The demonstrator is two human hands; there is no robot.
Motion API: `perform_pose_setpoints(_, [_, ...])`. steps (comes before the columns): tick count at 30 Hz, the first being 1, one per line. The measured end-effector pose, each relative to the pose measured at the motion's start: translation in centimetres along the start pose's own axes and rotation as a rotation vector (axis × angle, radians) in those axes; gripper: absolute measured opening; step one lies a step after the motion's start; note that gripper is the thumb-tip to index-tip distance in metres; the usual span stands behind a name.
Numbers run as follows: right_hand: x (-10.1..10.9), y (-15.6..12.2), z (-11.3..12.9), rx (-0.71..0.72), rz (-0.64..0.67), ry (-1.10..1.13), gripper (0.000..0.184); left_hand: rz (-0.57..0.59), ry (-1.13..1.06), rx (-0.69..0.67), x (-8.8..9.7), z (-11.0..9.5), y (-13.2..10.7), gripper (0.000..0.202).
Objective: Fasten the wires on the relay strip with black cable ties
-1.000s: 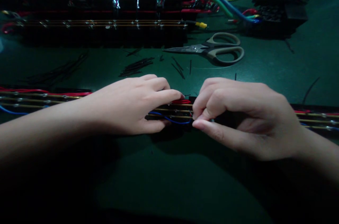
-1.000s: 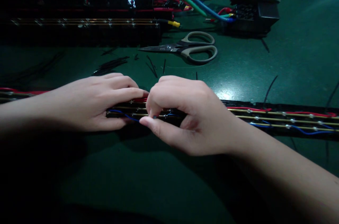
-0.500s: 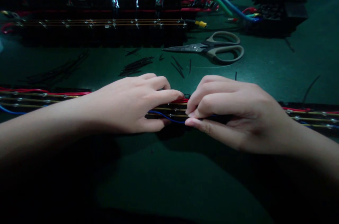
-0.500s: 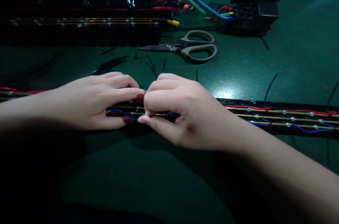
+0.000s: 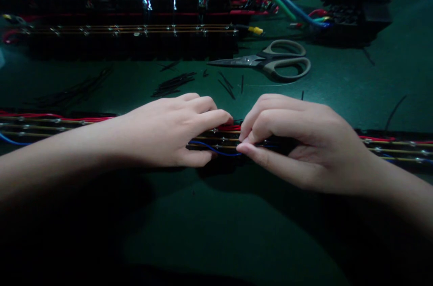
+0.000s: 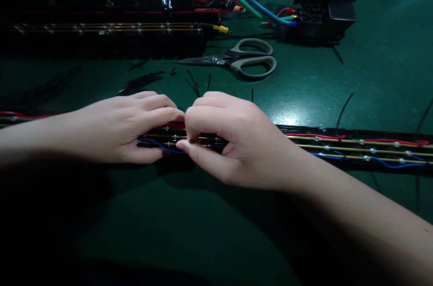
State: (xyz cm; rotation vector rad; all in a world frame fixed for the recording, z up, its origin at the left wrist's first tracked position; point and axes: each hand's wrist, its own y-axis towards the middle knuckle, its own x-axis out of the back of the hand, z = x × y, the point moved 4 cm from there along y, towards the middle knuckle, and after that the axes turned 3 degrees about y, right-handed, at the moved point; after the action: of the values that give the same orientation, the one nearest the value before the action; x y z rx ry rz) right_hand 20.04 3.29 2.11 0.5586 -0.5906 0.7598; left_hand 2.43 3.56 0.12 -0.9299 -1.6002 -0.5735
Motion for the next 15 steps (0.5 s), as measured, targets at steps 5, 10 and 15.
perform_pose_setpoints(5, [0.0,0.03,-0.35,0.004,-0.093,-0.087,0.019,-0.042,0.004,0.005,-0.16,0.08,-0.12,0.032])
perform_pose_setpoints(10, [-0.09,0.12,-0.32,-0.007,-0.072,-0.085,0.016,-0.044,-0.006,-0.003,-0.03,0.05,-0.17,0.031])
perform_pose_setpoints(15, [0.12,0.01,-0.48,-0.016,-0.1,-0.06,0.019,-0.023,-0.036,0.01,0.09,0.04,-0.19,0.031])
